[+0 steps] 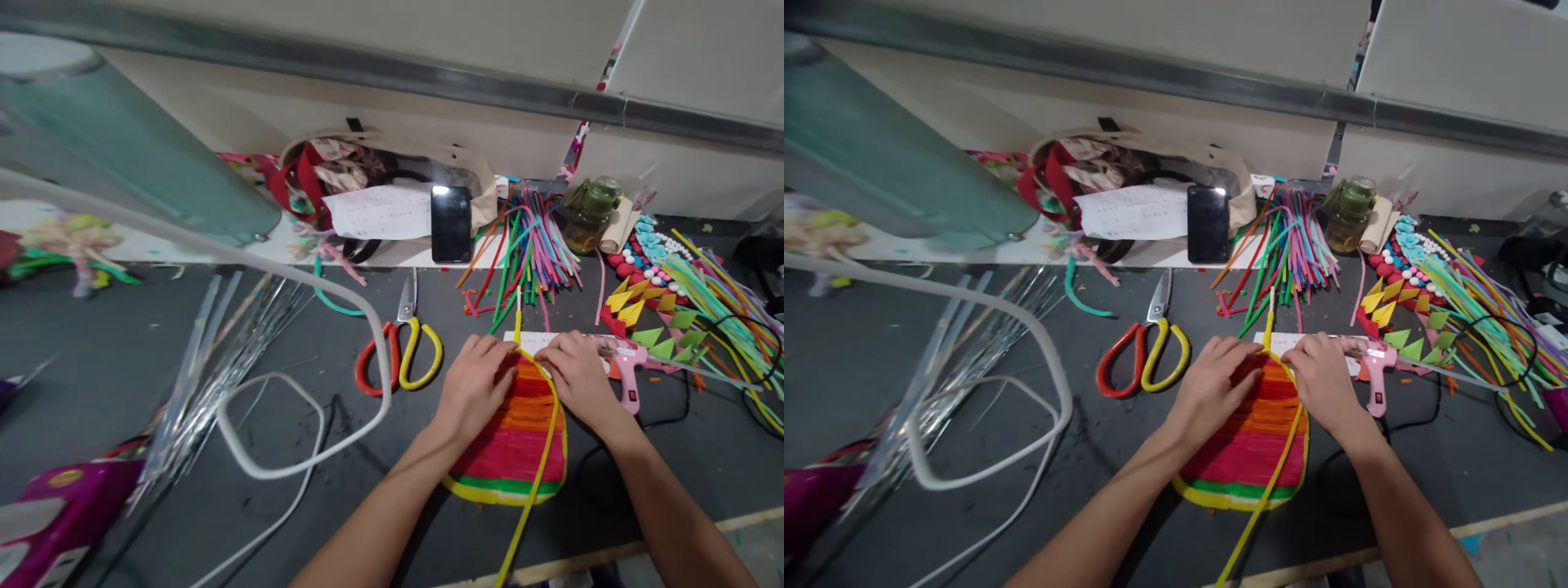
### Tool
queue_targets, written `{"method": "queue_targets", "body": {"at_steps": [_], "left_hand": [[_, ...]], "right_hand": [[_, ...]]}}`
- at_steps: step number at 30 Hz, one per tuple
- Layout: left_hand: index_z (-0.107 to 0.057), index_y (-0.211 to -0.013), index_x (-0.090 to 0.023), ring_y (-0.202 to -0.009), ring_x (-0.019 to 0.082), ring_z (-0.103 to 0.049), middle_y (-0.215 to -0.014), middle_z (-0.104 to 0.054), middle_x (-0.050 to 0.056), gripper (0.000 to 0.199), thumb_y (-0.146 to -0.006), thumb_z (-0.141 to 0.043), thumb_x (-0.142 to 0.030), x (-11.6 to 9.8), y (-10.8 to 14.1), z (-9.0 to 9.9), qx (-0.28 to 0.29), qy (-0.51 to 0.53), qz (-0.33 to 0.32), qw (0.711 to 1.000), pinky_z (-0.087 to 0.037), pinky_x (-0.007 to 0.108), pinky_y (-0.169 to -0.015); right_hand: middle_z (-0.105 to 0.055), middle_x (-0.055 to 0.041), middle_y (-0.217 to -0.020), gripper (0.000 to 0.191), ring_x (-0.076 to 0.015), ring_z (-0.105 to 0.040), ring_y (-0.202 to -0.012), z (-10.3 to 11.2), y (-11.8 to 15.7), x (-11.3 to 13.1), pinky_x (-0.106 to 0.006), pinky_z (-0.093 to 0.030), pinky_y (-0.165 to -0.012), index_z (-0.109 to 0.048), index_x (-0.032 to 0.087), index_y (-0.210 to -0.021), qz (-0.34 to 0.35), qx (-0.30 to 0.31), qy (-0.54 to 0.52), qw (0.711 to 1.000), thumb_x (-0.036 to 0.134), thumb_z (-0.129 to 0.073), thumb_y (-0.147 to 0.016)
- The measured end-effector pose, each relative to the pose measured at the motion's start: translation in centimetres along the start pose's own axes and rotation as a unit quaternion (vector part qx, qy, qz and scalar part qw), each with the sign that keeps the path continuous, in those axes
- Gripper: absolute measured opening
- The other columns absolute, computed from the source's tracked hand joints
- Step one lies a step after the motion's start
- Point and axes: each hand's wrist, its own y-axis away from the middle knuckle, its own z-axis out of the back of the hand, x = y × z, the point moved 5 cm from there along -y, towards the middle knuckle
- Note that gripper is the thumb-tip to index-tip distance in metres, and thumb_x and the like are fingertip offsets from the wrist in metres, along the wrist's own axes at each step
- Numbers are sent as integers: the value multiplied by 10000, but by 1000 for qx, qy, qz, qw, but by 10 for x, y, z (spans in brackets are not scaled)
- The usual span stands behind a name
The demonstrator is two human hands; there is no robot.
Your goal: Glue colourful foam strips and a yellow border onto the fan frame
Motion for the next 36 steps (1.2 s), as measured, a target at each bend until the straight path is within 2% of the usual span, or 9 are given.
{"method": "queue_targets", "body": {"at_steps": [5, 9, 15, 23, 36], "left_hand": [[-639, -1153, -182, -954, 230, -504, -1022, -629, 75, 244, -950, -506, -149, -10, -1, -1, 20, 32, -35, 999, -480, 368, -848], [-670, -1123, -180, -963, 226, -497, -1022, -624, 79, 301, -905, -493, -71, -14, -1, -2, 36, 34, -55, 997, -481, 355, -842], [-731, -1042, -202, -879, 212, -501, -908, -625, 77, 268, -942, -498, -115, -15, 0, -6, 56, 9, -97, 994, -465, 341, -766], [-728, -1056, -184, -863, 210, -506, -923, -640, 79, 247, -946, -517, -117, -15, 0, -7, 66, -19, -100, 993, -452, 353, -767], [-722, -1060, -194, -895, 218, -509, -942, -647, 77, 244, -951, -512, -132, -14, 0, -7, 77, -24, -90, 993, -443, 352, -788]], "right_hand": [[-629, -72, -889, 242, -234, -497, -868, 1, 4, -1, -377, -370, -754, -721, 190, -1015, 21, 15, -25, 999, 175, -480, -1001], [-635, -75, -898, 253, -237, -513, -885, 4, 6, -2, -375, -401, -769, -729, 187, -1057, 17, 26, -53, 998, 178, -482, -1004], [-641, -75, -901, 280, -236, -521, -881, 5, 7, -3, -376, -417, -762, -736, 210, -1102, 24, 33, -60, 997, 170, -479, -997], [-648, -69, -886, 259, -238, -495, -864, 6, 9, 1, -391, -363, -734, -735, 197, -1099, 57, 49, 6, 997, 156, -506, -986], [-665, -71, -889, 236, -239, -503, -862, 7, 8, 2, -391, -372, -760, -728, 205, -972, 60, 52, 10, 997, 186, -494, -997]]}}
